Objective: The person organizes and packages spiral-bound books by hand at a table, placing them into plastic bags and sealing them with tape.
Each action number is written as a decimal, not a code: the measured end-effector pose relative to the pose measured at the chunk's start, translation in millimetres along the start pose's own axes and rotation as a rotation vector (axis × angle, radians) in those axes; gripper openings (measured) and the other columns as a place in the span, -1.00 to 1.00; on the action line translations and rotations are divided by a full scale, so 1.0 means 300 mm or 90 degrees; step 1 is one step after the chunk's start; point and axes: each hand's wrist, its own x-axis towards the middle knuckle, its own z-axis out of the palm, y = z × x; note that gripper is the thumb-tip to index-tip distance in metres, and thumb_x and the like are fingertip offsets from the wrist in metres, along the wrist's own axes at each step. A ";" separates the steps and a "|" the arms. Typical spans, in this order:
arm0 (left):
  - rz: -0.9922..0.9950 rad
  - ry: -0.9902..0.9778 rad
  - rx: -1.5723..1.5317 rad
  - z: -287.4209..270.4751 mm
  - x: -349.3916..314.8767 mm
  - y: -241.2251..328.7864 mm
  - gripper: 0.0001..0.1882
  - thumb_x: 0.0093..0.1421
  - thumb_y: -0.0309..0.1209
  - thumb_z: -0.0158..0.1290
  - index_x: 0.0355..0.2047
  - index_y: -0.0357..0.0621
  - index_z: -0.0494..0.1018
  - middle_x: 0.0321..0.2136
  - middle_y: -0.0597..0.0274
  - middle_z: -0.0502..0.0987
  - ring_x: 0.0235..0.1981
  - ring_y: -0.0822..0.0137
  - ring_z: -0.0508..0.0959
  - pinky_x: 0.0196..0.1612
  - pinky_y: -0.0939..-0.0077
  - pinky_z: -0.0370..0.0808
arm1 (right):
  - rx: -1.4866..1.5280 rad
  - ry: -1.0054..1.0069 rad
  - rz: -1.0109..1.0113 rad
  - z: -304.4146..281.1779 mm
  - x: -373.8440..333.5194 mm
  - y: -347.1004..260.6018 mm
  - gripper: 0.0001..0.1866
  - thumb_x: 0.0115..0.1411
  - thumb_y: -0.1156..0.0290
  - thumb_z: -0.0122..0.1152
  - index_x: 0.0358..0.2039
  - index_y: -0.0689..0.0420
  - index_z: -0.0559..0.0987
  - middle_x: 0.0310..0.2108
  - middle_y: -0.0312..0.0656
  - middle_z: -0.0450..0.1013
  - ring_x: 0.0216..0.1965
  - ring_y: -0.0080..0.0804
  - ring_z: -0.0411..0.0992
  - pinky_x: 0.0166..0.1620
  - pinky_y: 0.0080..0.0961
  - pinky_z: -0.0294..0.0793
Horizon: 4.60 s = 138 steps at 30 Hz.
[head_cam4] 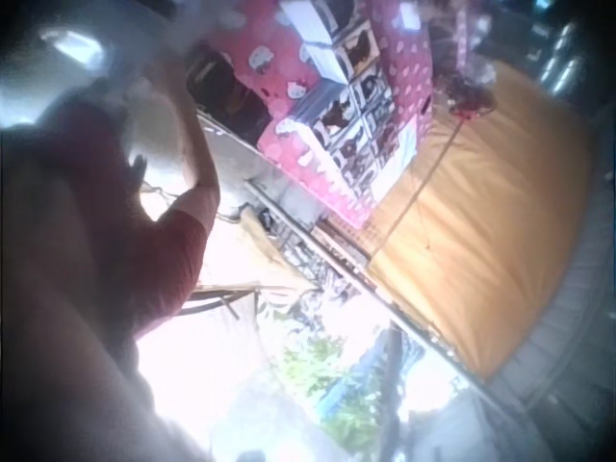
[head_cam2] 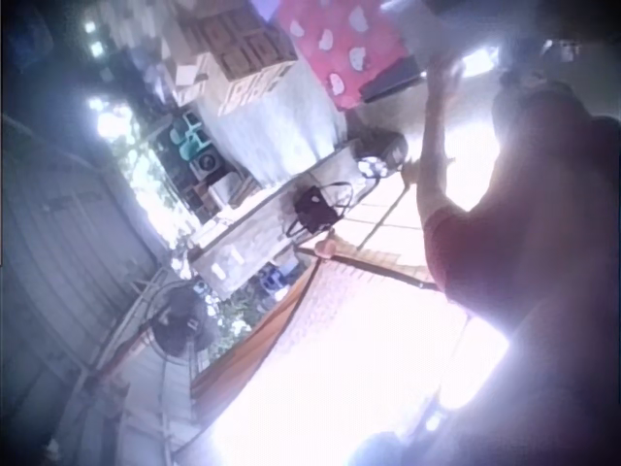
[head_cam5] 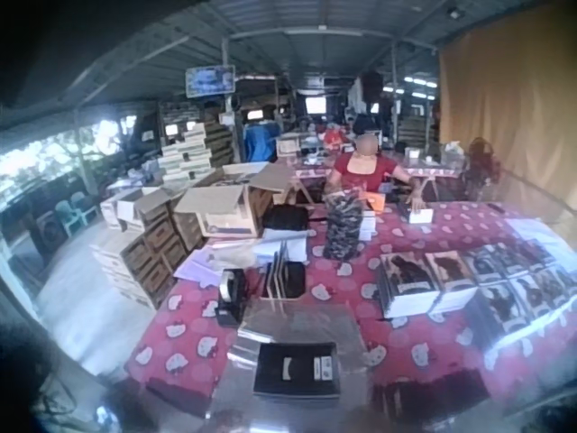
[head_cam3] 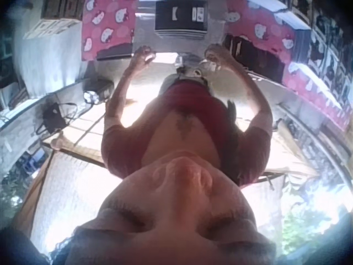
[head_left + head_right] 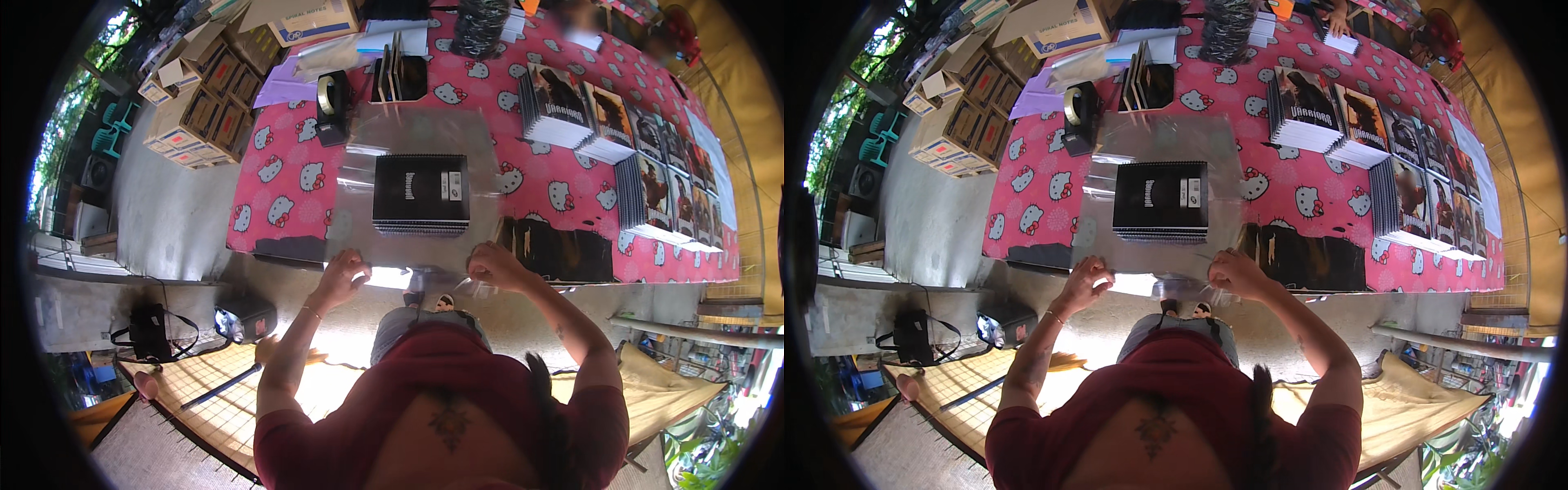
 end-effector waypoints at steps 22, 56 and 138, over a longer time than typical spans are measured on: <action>-0.322 -0.056 -0.271 -0.113 0.366 -0.254 -0.56 0.29 -0.08 0.13 -0.50 -0.25 0.52 -0.64 0.29 0.54 -0.57 0.50 0.54 -0.46 0.56 0.45 | 0.156 0.356 0.170 -0.139 0.099 0.039 -0.47 0.22 0.14 0.28 0.13 0.11 0.43 0.03 -0.12 0.42 0.12 -0.30 0.37 0.06 -0.32 0.41; -0.502 -0.101 -0.813 -0.033 0.393 -0.284 -0.73 0.33 -0.33 0.05 -0.12 -0.31 0.40 -0.18 -0.04 0.58 -0.12 0.14 0.62 -0.04 0.29 0.60 | 0.945 0.249 0.429 -0.077 0.249 0.226 -0.79 0.37 0.24 0.03 -0.16 0.12 0.39 -0.10 -0.10 0.50 -0.03 -0.25 0.51 -0.03 -0.28 0.55; 0.073 0.186 0.164 0.197 0.527 0.127 -0.63 0.07 -0.51 -0.03 -0.08 -0.37 0.45 -0.03 -0.08 0.50 0.07 0.04 0.49 0.19 0.20 0.41 | -0.322 0.175 0.329 -0.190 0.346 0.181 -0.07 0.14 -0.25 0.13 0.34 0.14 0.20 0.27 0.07 0.20 0.32 0.04 0.13 0.30 0.08 0.11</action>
